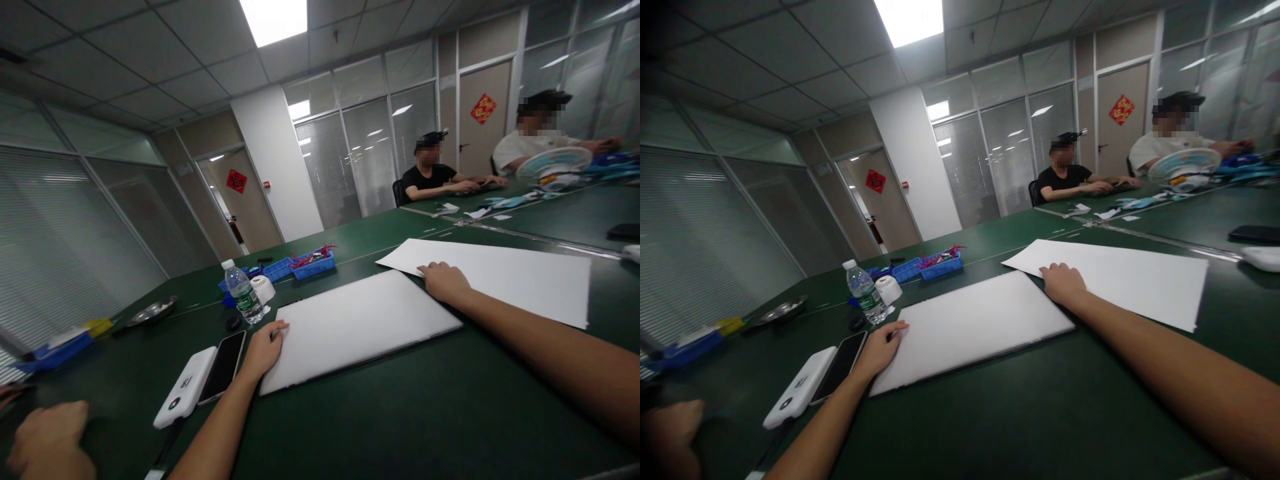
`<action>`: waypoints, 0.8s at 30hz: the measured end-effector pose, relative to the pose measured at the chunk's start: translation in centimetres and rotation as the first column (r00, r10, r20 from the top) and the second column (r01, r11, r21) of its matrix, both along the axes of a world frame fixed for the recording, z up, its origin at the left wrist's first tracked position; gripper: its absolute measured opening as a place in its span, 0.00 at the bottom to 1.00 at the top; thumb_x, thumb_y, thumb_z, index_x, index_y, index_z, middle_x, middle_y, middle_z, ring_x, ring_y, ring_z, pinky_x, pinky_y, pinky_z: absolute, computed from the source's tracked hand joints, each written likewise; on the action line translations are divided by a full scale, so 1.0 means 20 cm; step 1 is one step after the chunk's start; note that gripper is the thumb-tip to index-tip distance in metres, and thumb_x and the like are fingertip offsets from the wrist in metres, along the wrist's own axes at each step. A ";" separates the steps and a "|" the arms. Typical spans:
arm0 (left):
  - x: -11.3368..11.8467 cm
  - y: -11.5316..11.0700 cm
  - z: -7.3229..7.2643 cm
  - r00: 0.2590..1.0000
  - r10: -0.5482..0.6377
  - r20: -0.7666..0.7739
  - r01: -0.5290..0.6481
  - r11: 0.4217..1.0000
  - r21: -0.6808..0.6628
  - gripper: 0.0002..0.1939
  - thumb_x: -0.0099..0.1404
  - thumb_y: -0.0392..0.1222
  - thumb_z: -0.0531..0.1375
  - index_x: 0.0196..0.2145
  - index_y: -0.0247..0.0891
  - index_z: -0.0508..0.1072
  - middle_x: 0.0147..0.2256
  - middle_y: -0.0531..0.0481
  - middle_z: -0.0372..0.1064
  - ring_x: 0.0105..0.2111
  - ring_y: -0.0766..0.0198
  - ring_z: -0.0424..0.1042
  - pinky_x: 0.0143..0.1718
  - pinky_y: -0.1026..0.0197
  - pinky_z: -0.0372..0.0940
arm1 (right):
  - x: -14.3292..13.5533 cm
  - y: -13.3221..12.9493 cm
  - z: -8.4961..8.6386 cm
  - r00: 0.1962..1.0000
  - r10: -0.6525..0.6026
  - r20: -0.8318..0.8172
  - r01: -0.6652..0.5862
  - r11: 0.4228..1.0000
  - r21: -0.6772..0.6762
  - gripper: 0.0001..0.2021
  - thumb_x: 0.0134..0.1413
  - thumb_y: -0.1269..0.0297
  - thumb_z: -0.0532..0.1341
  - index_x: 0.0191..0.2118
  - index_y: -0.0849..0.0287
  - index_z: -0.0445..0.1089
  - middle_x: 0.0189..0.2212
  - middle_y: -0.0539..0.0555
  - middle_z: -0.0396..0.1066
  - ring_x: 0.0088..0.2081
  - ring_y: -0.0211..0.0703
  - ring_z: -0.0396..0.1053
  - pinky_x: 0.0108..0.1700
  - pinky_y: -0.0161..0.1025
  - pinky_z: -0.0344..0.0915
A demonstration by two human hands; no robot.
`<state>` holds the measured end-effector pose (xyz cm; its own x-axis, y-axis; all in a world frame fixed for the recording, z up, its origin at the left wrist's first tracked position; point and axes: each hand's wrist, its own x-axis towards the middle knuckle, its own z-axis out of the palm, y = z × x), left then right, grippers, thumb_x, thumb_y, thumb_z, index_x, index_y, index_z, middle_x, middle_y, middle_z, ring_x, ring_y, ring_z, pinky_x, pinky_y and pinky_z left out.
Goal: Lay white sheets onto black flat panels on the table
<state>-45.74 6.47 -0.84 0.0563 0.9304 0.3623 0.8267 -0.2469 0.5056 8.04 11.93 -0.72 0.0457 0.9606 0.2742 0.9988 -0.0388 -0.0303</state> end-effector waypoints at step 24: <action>0.01 -0.02 0.02 0.999 -0.030 -0.028 0.030 0.999 0.015 0.20 0.63 0.47 0.57 0.47 0.39 0.82 0.56 0.41 0.76 0.57 0.49 0.74 0.64 0.47 0.62 | -0.40 -0.34 0.15 0.776 0.626 0.075 -0.597 0.690 0.410 0.19 0.66 0.67 0.54 0.57 0.57 0.75 0.41 0.58 0.79 0.40 0.48 0.74 0.43 0.43 0.66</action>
<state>-45.52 6.13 -0.48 0.0941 0.9224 0.3746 0.8323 -0.2794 0.4788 -0.01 5.23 2.22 -0.4817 0.5920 0.6462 0.7920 0.6097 0.0319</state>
